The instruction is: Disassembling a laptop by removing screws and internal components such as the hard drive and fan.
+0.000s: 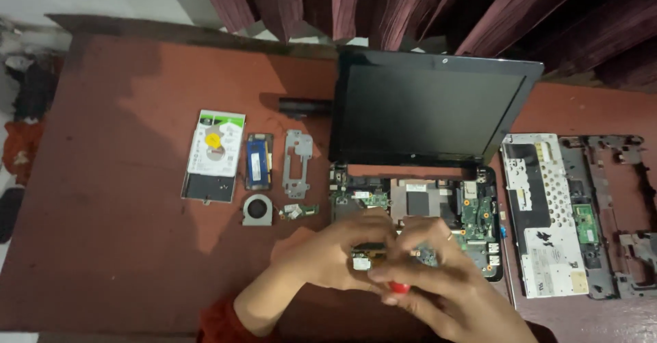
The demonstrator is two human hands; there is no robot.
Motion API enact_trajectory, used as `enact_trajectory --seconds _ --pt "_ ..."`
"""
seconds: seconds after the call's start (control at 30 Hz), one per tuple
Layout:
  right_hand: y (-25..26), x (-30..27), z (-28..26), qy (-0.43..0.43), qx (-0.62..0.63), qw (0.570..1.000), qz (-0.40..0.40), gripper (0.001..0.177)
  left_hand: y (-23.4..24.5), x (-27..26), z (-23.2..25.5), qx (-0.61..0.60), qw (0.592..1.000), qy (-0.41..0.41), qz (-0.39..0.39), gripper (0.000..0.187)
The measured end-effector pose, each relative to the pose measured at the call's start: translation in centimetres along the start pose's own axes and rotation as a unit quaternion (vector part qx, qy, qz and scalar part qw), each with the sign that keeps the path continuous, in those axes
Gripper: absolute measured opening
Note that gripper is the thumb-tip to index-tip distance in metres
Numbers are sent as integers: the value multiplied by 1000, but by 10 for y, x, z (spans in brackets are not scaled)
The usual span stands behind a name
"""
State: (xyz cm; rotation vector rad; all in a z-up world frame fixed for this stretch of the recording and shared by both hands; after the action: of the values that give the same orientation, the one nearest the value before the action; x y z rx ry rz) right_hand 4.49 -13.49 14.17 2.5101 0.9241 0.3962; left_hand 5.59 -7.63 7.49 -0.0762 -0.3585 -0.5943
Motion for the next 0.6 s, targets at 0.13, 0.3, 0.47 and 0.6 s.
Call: enact_trajectory --seconds 0.13,0.3,0.47,0.6 --pt "4 -1 -9 58 -69 996 19 15 3 1 9 -38 999 -7 -10 24" --pt "10 -6 5 -30 7 999 29 33 -1 -3 -12 36 997 57 -24 20" --pt "6 -9 14 -23 -17 999 33 32 0 -1 -8 23 999 23 -2 19" --pt "15 -15 20 -30 -58 995 69 46 -5 -12 -24 -1 988 136 -73 35"
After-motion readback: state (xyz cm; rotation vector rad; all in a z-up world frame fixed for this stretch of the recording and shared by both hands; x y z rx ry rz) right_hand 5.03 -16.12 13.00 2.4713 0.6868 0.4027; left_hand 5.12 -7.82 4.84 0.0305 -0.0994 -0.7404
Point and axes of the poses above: each hand's wrist, its own x-axis towards the middle knuckle, its own y-axis out of the back of the hand, z = x × y, the point moved 10 cm from there along x, towards the middle knuckle, and after that the axes turned 5 degrees about z, right-handed, at the moved point
